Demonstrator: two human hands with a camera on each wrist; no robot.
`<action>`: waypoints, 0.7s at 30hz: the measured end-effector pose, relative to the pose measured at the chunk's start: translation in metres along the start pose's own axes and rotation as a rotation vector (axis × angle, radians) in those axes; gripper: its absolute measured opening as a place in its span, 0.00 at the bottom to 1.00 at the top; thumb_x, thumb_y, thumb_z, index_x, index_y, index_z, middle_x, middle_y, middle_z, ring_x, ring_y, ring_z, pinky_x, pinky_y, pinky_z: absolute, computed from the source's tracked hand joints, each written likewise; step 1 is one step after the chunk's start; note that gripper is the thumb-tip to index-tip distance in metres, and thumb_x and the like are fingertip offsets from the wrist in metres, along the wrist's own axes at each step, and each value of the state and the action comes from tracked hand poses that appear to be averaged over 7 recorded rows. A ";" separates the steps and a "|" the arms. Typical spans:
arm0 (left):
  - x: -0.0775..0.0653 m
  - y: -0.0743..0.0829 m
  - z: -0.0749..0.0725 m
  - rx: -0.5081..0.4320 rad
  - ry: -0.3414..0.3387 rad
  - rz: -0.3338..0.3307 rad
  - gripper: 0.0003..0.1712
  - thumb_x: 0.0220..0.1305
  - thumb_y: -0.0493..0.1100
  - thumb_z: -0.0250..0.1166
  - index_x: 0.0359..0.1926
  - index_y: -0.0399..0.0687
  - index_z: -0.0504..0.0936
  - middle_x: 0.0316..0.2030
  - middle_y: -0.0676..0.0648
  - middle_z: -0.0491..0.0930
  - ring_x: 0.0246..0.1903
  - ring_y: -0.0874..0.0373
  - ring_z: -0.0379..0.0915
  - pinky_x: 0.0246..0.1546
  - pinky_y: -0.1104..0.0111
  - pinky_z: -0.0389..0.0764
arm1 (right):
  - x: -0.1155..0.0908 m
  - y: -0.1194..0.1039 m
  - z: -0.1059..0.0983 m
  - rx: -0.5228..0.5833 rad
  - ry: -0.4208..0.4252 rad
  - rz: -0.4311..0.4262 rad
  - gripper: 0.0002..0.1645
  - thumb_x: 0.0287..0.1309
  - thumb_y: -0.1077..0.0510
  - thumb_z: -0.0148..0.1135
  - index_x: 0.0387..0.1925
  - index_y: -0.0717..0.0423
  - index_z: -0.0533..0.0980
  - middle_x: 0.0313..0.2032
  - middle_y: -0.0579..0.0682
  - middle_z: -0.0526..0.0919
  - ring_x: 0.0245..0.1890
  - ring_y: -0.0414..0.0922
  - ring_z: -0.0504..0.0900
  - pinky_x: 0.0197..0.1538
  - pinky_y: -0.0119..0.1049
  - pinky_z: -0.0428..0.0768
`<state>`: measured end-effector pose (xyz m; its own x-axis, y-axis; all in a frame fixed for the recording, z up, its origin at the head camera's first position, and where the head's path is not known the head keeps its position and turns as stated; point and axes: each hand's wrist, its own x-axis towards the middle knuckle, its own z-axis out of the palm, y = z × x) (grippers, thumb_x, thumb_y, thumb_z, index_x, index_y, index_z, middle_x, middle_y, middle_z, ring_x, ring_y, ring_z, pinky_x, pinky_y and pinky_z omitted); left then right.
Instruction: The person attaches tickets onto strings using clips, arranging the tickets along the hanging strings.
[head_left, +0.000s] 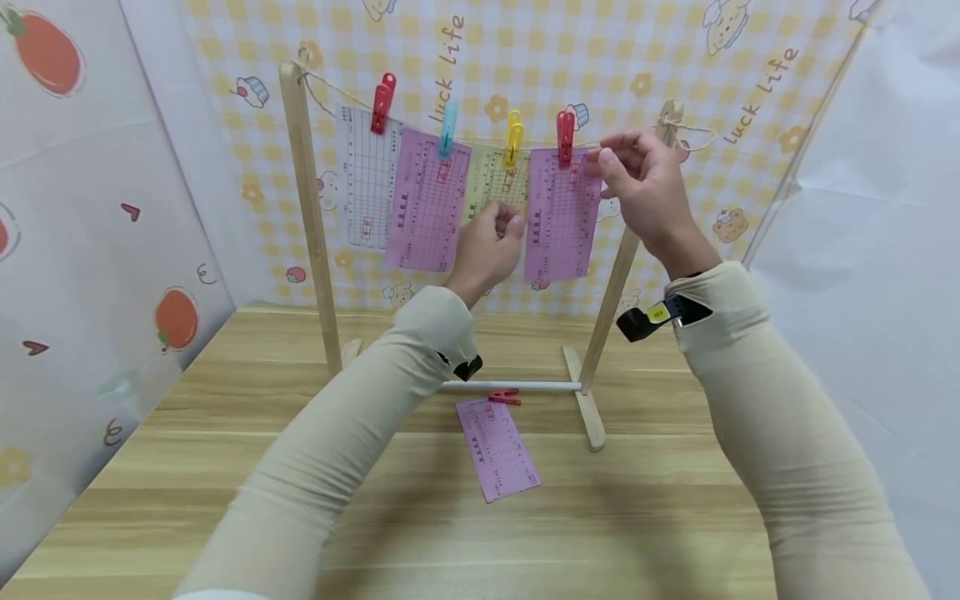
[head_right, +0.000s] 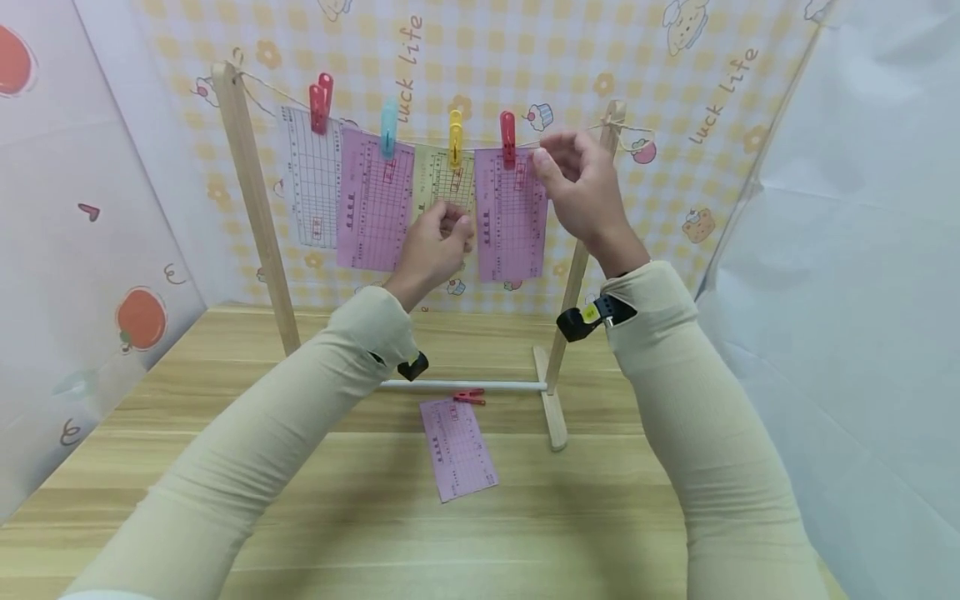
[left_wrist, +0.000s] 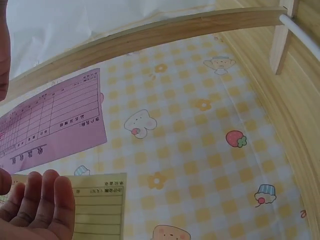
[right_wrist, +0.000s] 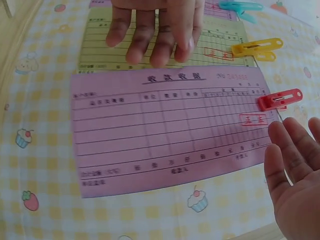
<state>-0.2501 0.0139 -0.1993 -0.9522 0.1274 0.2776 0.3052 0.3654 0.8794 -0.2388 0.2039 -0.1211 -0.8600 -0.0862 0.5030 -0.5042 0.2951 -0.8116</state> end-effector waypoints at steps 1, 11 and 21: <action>-0.001 -0.002 -0.001 -0.002 -0.008 -0.001 0.16 0.75 0.49 0.49 0.54 0.45 0.73 0.43 0.50 0.77 0.43 0.59 0.74 0.44 0.71 0.75 | -0.002 0.003 0.000 0.030 -0.005 -0.001 0.09 0.70 0.60 0.52 0.48 0.59 0.72 0.47 0.55 0.81 0.46 0.45 0.80 0.41 0.31 0.77; -0.009 -0.025 -0.010 -0.057 -0.055 -0.032 0.17 0.77 0.51 0.46 0.50 0.46 0.75 0.42 0.51 0.78 0.40 0.59 0.76 0.40 0.67 0.78 | -0.019 0.032 0.004 0.214 -0.098 -0.006 0.11 0.72 0.61 0.45 0.45 0.62 0.74 0.42 0.51 0.81 0.44 0.47 0.80 0.43 0.36 0.76; -0.020 -0.050 -0.020 -0.106 -0.082 -0.081 0.22 0.77 0.51 0.45 0.54 0.40 0.76 0.45 0.46 0.80 0.44 0.51 0.79 0.40 0.64 0.80 | -0.033 0.060 0.012 0.319 -0.141 0.092 0.16 0.74 0.59 0.39 0.45 0.64 0.72 0.42 0.51 0.81 0.44 0.47 0.80 0.49 0.40 0.76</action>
<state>-0.2462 -0.0250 -0.2415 -0.9683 0.1777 0.1757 0.2207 0.2784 0.9348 -0.2421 0.2136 -0.1899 -0.8938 -0.2105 0.3959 -0.4045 -0.0022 -0.9145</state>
